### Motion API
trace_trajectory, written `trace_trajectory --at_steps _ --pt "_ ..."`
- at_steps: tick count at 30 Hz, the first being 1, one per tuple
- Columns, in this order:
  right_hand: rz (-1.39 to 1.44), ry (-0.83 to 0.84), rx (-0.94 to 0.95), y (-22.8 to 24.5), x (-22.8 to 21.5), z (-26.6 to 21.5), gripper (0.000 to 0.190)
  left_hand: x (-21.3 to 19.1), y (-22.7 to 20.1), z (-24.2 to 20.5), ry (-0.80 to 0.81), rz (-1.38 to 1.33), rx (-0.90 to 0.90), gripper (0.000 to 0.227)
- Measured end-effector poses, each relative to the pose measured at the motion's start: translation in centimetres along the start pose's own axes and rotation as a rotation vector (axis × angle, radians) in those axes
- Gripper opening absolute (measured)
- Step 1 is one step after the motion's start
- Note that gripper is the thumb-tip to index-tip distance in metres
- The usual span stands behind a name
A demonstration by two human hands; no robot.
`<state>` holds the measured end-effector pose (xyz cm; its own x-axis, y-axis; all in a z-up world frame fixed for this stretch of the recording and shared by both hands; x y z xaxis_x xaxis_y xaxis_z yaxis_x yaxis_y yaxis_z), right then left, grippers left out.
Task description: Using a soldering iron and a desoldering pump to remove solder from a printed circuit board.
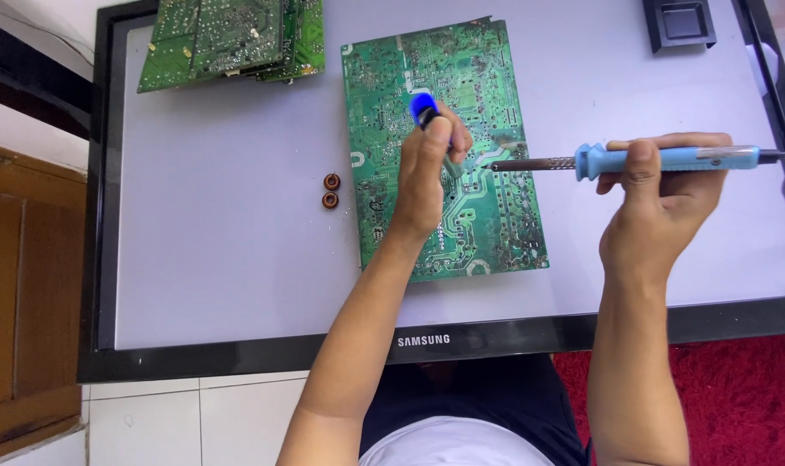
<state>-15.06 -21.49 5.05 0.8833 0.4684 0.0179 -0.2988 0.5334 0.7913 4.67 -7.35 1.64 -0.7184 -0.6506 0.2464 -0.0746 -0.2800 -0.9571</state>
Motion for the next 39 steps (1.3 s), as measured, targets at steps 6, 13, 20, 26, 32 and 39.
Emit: trace_trajectory --at_steps 6,13,20,26,32,39 --pt "0.043 -0.086 0.007 -1.1 -2.2 0.5 0.037 2.1 -0.3 0.6 0.14 0.066 -0.115 0.055" --pt "0.111 -0.078 0.06 -2.3 -2.1 -0.3 0.033 -3.7 -4.6 -0.3 0.055 -0.177 0.123 0.046" --pt "0.153 -0.059 0.104 -2.9 0.4 -1.6 0.025 -12.7 -4.2 -3.3 -0.356 -0.204 0.007 0.067" --pt "0.123 -0.044 0.121 -2.8 0.7 -1.7 0.026 -15.7 -3.4 -5.1 -0.441 -0.246 0.051 0.052" --pt "0.158 -0.049 0.145 -3.9 1.2 -1.9 0.027 -17.3 -0.3 -5.3 -0.42 -0.183 0.062 0.033" --pt "0.141 -0.061 0.137 -3.9 1.1 -2.0 0.03 -16.1 -0.9 -5.7 -0.375 -0.092 0.004 0.026"
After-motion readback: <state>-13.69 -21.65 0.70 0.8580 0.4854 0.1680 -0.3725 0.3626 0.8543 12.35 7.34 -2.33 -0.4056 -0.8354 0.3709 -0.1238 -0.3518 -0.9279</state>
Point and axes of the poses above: each hand's wrist, its own z-axis towards the middle knuckle, its own x-axis out of the palm, y = z × x, the point moved 8 cm from there along z, towards the middle knuckle, and after that the axes turned 12 degrees about -x, right-handed, at the moved point
